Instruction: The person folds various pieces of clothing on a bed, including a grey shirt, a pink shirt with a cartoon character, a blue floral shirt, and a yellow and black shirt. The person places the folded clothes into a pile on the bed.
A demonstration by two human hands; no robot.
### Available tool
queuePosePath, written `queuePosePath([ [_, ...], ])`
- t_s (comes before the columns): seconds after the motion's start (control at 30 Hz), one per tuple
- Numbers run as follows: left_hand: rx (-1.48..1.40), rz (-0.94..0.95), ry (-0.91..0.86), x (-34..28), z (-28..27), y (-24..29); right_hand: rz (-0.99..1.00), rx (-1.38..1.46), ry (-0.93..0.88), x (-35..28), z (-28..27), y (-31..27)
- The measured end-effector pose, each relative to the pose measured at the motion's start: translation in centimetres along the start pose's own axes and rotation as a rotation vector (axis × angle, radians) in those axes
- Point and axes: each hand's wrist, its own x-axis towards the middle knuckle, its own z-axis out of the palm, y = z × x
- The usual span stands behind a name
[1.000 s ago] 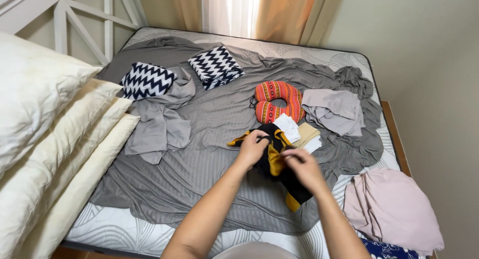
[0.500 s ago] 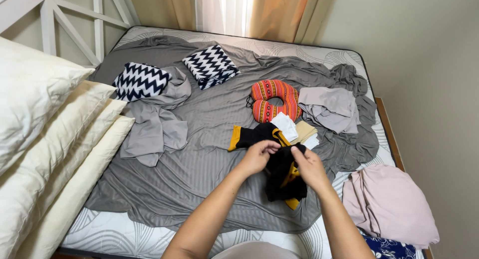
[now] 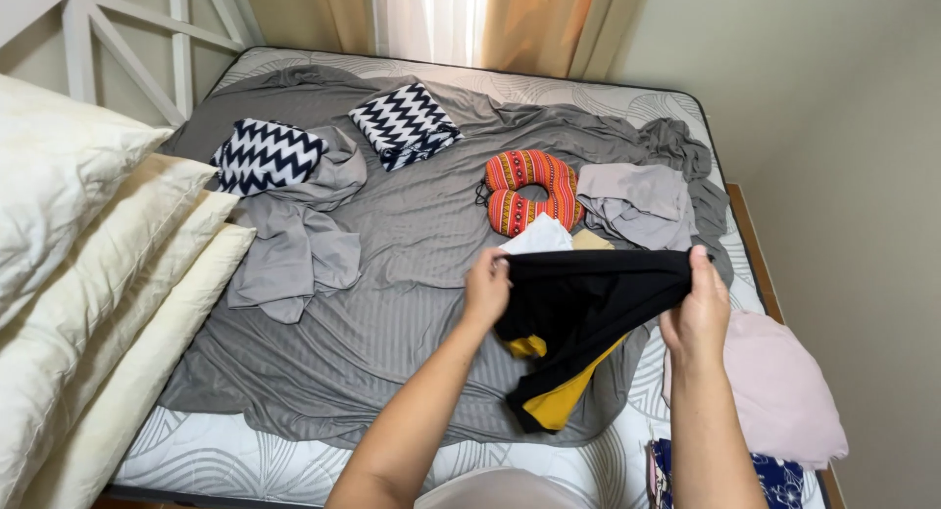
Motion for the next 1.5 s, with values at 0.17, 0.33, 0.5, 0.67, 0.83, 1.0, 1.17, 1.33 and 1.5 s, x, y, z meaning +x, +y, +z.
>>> queuePosePath([
  [0.17, 0.147, 0.404, 0.267, -0.7, -2.5, 6.1, -0.039, -0.194, 0.143, 1.3, -4.1, 2.1],
  [0.33, 0.326, 0.612, 0.208, -1.9, -3.0, 5.7, 0.172, -0.210, 0.004, 2.3, -6.2, 8.3],
  [0.5, 0.217, 0.385, -0.277, -6.0, -2.8, 10.6, 0.473, -0.430, -0.116, -2.5, 4.1, 10.1],
  [0.67, 0.376, 0.285, -0.254, -6.5, -4.1, 11.6, 0.405, -0.585, -0.360, -3.1, 4.8, 12.7],
  [0.83, 0.398, 0.514, -0.156, -7.1, -5.0, 10.5, 0.175, -0.713, -0.450, -5.0, 5.0, 13.3],
  [1.0, 0.352, 0.417, -0.193, -6.8, -5.9, 10.7, -0.163, -1.010, -0.243, -6.0, 5.2, 12.9],
  [1.17, 0.308, 0.264, -0.280, -6.6, -6.5, 11.3, -0.123, -1.012, -0.468, -5.5, 3.7, 14.3],
  [1.33, 0.274, 0.348, -0.284, -5.1, -6.4, 9.0, 0.171, -0.832, -0.537, -4.4, 0.2, 16.9],
  [1.5, 0.381, 0.418, -0.176, -5.0, -7.1, 9.0, 0.063, -0.769, -0.353, -5.6, 2.8, 13.3],
])
